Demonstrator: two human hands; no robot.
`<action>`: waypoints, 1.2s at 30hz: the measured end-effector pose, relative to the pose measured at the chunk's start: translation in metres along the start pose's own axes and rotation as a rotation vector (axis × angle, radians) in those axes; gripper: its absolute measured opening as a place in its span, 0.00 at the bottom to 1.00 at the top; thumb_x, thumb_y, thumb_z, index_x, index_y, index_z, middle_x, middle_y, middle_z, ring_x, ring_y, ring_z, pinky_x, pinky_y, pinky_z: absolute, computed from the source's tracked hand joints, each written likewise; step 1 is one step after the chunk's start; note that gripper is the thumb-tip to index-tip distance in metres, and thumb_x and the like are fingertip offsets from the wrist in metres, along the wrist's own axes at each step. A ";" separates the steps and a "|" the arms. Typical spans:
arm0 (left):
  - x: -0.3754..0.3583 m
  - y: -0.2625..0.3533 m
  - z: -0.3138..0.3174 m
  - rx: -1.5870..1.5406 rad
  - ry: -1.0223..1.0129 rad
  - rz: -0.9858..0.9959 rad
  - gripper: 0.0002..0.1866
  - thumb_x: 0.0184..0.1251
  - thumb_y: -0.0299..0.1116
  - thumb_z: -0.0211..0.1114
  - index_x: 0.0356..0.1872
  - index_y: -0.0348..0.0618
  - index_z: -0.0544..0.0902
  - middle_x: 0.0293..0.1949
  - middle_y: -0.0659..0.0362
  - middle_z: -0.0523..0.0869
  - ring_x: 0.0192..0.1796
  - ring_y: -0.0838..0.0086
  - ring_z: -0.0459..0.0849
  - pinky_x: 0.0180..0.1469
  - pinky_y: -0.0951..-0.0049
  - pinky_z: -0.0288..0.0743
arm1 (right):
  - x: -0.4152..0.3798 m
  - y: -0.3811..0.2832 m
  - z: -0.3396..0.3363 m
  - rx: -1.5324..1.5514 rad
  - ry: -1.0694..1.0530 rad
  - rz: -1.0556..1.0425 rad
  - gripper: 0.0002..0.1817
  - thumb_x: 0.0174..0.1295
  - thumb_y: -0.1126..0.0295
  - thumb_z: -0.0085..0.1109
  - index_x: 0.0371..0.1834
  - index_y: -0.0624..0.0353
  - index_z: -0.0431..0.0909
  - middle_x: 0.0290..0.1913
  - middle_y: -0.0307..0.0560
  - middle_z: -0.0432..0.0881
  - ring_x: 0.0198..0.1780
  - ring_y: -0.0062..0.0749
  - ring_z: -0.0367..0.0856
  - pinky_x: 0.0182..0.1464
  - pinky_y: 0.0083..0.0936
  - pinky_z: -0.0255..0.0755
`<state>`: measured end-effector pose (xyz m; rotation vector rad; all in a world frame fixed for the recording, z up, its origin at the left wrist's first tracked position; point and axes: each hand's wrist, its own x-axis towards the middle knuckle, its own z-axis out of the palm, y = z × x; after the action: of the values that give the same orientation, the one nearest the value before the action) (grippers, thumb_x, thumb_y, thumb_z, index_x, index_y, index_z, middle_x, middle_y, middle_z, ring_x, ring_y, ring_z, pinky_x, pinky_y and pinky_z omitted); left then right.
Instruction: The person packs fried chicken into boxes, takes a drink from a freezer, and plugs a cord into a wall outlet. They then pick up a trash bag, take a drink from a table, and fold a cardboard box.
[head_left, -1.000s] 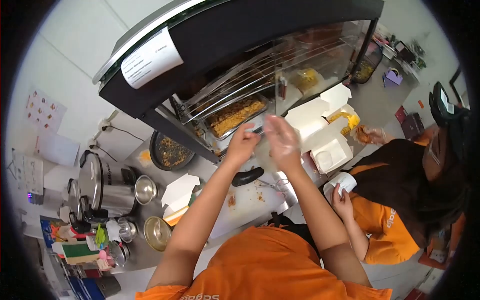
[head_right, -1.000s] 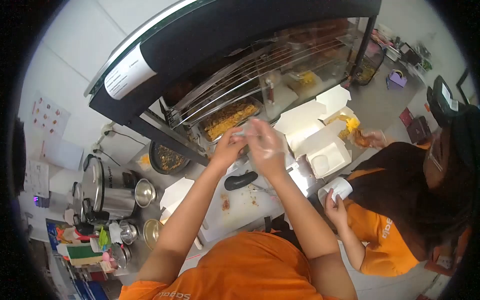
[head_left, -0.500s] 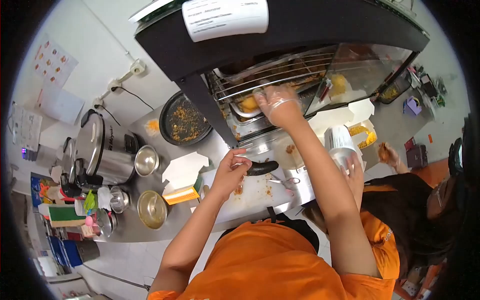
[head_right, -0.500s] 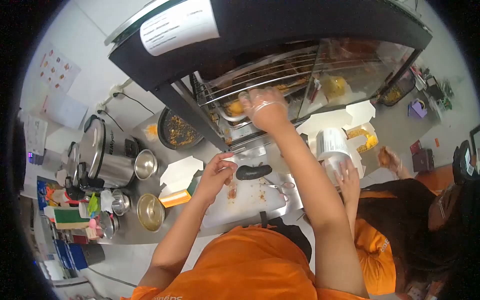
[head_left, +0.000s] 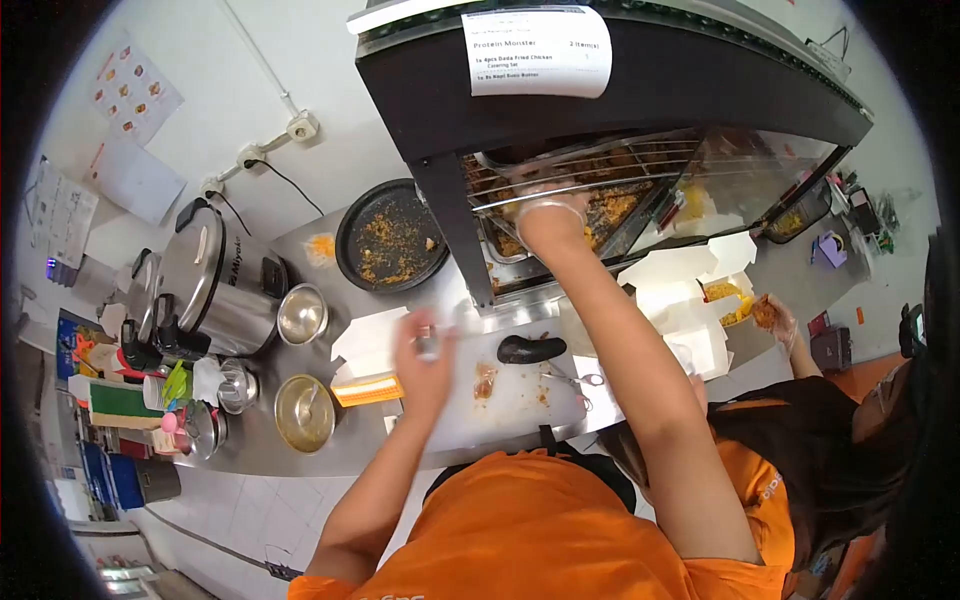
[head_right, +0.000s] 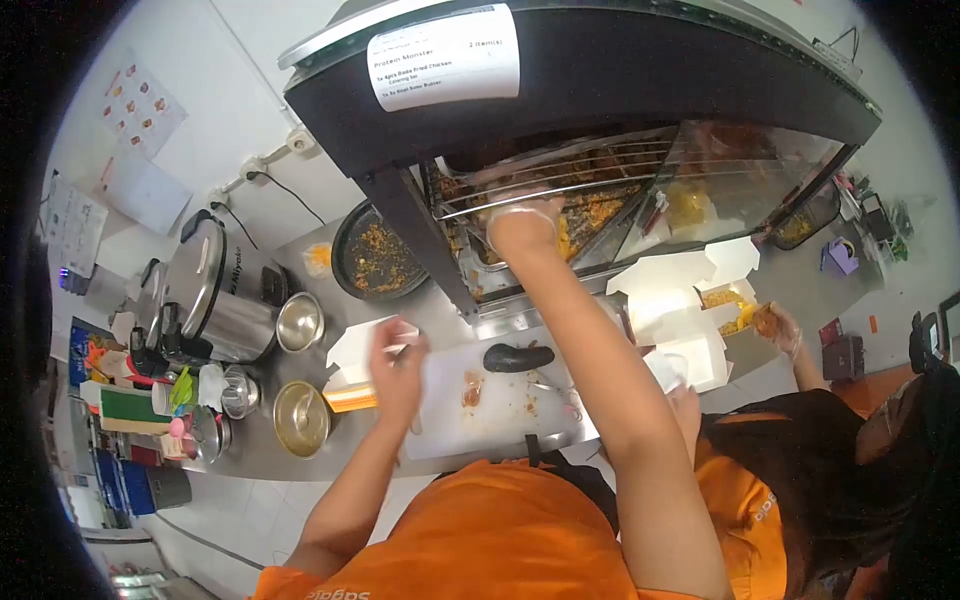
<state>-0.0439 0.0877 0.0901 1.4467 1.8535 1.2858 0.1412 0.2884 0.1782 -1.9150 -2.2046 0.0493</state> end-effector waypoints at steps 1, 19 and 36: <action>0.000 -0.020 -0.023 0.135 0.297 0.084 0.24 0.62 0.33 0.74 0.56 0.36 0.76 0.52 0.53 0.79 0.55 0.62 0.78 0.58 0.60 0.73 | -0.003 0.005 0.018 -0.069 0.144 -0.014 0.24 0.67 0.55 0.59 0.63 0.54 0.80 0.67 0.51 0.79 0.69 0.47 0.75 0.69 0.56 0.64; 0.037 -0.233 -0.160 0.805 -0.760 -0.742 0.39 0.51 0.31 0.75 0.64 0.30 0.65 0.44 0.43 0.86 0.36 0.55 0.91 0.28 0.59 0.88 | -0.105 0.113 -0.035 1.916 -0.246 0.274 0.21 0.74 0.67 0.58 0.64 0.69 0.71 0.59 0.53 0.81 0.56 0.39 0.84 0.60 0.35 0.79; -0.099 -0.082 -0.090 -0.549 -0.156 -0.784 0.43 0.47 0.13 0.54 0.70 0.50 0.55 0.60 0.51 0.72 0.59 0.59 0.79 0.50 0.64 0.84 | -0.187 -0.057 0.057 1.291 -1.027 0.010 0.26 0.70 0.60 0.64 0.66 0.63 0.72 0.51 0.45 0.86 0.51 0.28 0.85 0.46 0.28 0.79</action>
<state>-0.1225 -0.0392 0.0422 0.4369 1.5350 1.0937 0.0983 0.1025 0.1057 -1.1037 -1.6112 2.1827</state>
